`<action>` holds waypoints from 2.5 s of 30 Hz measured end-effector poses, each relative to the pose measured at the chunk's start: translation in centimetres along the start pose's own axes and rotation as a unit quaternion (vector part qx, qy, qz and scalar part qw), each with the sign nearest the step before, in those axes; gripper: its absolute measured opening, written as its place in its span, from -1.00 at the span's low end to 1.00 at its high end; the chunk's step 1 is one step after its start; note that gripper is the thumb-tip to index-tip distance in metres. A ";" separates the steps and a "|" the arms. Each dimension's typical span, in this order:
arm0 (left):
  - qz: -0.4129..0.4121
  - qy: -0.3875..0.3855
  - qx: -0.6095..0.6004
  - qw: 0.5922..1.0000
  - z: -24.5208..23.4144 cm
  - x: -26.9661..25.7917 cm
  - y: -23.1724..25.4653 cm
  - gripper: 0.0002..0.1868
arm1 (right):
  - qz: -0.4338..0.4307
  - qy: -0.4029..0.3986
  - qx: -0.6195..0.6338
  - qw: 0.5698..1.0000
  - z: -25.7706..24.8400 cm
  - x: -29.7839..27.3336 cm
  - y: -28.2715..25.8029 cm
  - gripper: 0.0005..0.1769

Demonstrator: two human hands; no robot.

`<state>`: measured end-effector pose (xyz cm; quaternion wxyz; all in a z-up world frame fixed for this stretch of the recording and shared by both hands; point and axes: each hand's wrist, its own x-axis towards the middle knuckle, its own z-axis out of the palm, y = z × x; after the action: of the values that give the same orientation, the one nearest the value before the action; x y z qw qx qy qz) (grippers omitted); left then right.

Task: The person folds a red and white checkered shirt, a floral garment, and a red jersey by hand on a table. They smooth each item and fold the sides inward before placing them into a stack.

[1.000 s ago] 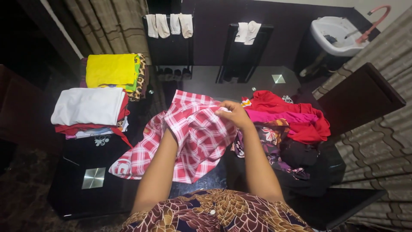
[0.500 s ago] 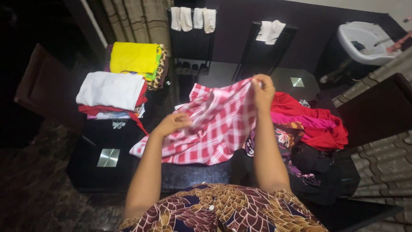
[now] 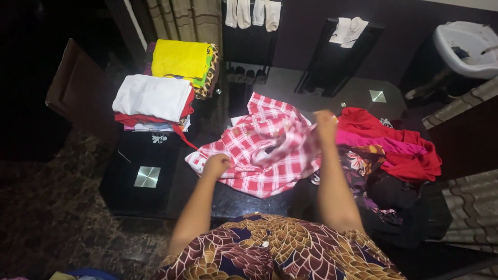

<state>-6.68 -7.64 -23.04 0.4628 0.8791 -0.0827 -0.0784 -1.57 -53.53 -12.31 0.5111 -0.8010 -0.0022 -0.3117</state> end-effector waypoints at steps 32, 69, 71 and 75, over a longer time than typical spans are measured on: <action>-0.023 0.117 -0.071 0.990 -8.6 1.4 11.6 -0.68 | 0.257 -0.271 0.037 0.927 0.8 -5.8 -4.5 -0.82; 0.172 0.318 0.064 0.930 -10.3 26.8 19.9 -0.45 | -0.065 -0.037 -0.319 0.945 0.4 16.6 0.0 -0.28; 0.216 0.327 -0.022 0.920 -7.1 27.4 17.9 -0.05 | -0.131 -0.015 -0.381 0.915 2.3 15.1 3.7 -0.10; 0.113 0.255 0.066 0.958 -0.3 22.1 9.5 -0.14 | 0.156 -0.127 -0.267 0.943 3.6 6.3 9.7 -0.40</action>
<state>14.22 -17.57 -16.38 0.4155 0.8834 -0.0653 0.2065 8.34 -57.20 -18.07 0.3165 -0.9312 0.1410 -0.1132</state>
